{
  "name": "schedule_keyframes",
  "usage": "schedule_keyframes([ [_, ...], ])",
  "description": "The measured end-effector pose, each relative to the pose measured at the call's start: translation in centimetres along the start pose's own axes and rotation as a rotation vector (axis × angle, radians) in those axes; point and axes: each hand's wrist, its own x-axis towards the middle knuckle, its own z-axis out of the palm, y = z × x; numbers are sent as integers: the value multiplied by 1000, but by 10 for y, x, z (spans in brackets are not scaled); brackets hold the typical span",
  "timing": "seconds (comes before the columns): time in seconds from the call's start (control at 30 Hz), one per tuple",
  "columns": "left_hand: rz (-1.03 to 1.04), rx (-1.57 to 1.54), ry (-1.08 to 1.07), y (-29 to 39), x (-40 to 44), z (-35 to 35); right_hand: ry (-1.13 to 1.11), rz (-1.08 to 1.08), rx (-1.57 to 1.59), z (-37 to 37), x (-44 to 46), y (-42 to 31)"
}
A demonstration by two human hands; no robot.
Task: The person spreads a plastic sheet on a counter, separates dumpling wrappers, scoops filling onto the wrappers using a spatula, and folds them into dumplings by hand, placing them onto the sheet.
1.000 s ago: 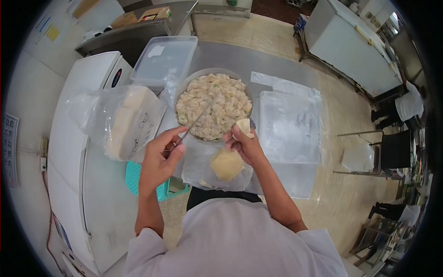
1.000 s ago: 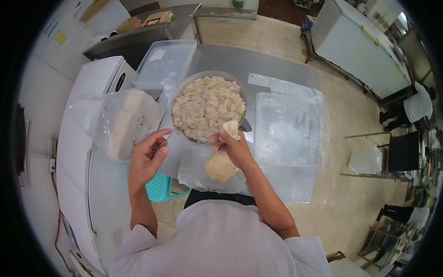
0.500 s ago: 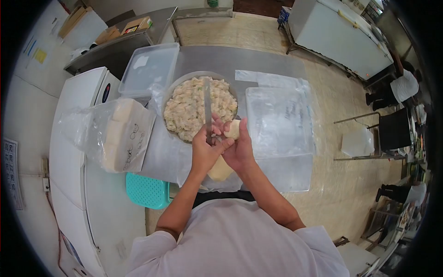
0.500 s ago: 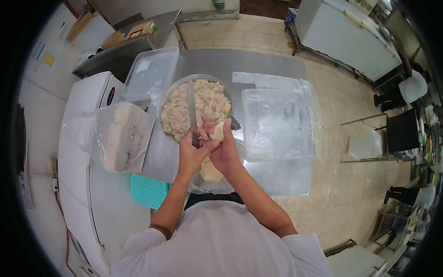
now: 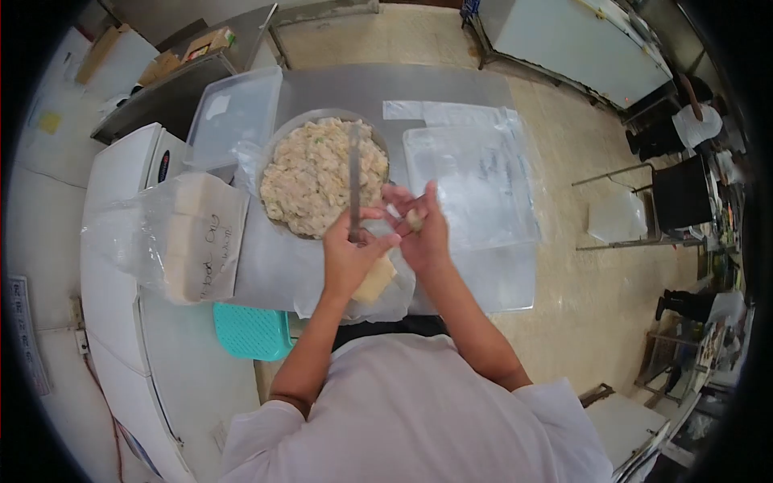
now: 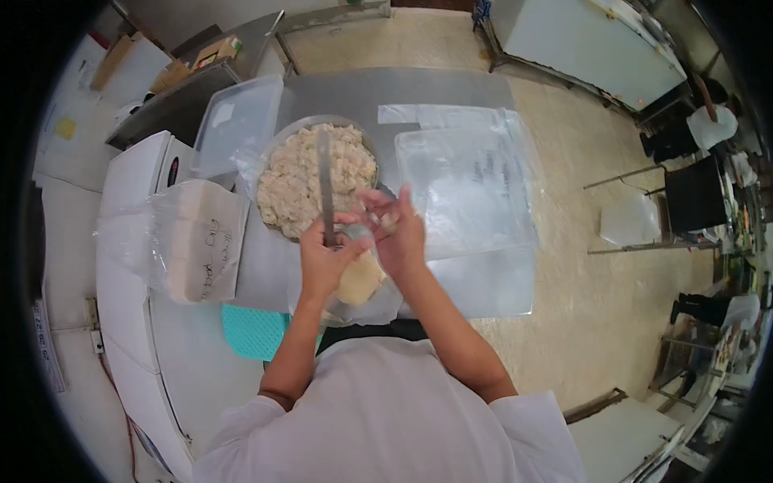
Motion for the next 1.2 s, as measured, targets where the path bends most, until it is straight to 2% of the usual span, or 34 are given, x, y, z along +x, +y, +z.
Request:
schedule_keyframes([
  [0.03, -18, -6, -7, 1, -1, -3, 79, -94, 19, -8, 5, -12],
  [0.13, -1, 26, 35, -3, -4, -15, 74, -360, -233, -45, 12, -78],
  [0.2, -143, 171, -120, -13, -6, -18, 119, -329, -212, -65, 14, -106],
  [0.27, -172, 255, -192, -38, -3, -5, 337, -357, -485, -79, 14, -117],
  [0.3, -190, 341, -262, -53, 2, 4, 361, -280, -649, -87, 13, -120],
  [0.33, -193, 340, -265, -62, 8, 18, 365, -279, -649, -96, 11, -124],
  [0.4, 56, 779, -228, -77, 29, 51, 316, 1, -736, -108, 8, -132],
  [0.43, 54, 779, -227, -88, 39, 64, 316, 2, -737, -115, 5, -137],
  [0.5, 59, 889, -178, -107, 57, 86, 205, 283, -921, -128, -5, -146],
  [0.53, 56, 892, -177, -108, 62, 91, 203, 287, -919, -130, -12, -147],
  [0.6, 75, 949, -161, -110, 68, 98, 120, 195, -1326, -134, -26, -148],
  [0.63, 75, 955, -166, -110, 67, 100, 124, 76, -1469, -136, -32, -147],
  [0.67, 106, 926, -146, -110, 66, 101, 130, 77, -1463, -139, -33, -148],
  [0.73, 133, 896, -130, -110, 64, 106, -64, -376, -1878, -139, -35, -151],
  [0.77, 123, 888, -155, -110, 65, 108, -63, -375, -1877, -136, -34, -151],
  [0.83, 113, 879, -176, -111, 68, 112, -181, -546, -1845, -126, -30, -144],
  [0.97, 122, 864, -197, -120, 77, 116, -375, -442, -1802, -124, -10, -124],
  [1.2, 103, 784, -199, -123, 86, 94, -657, -454, -1765, -138, 27, -74],
])
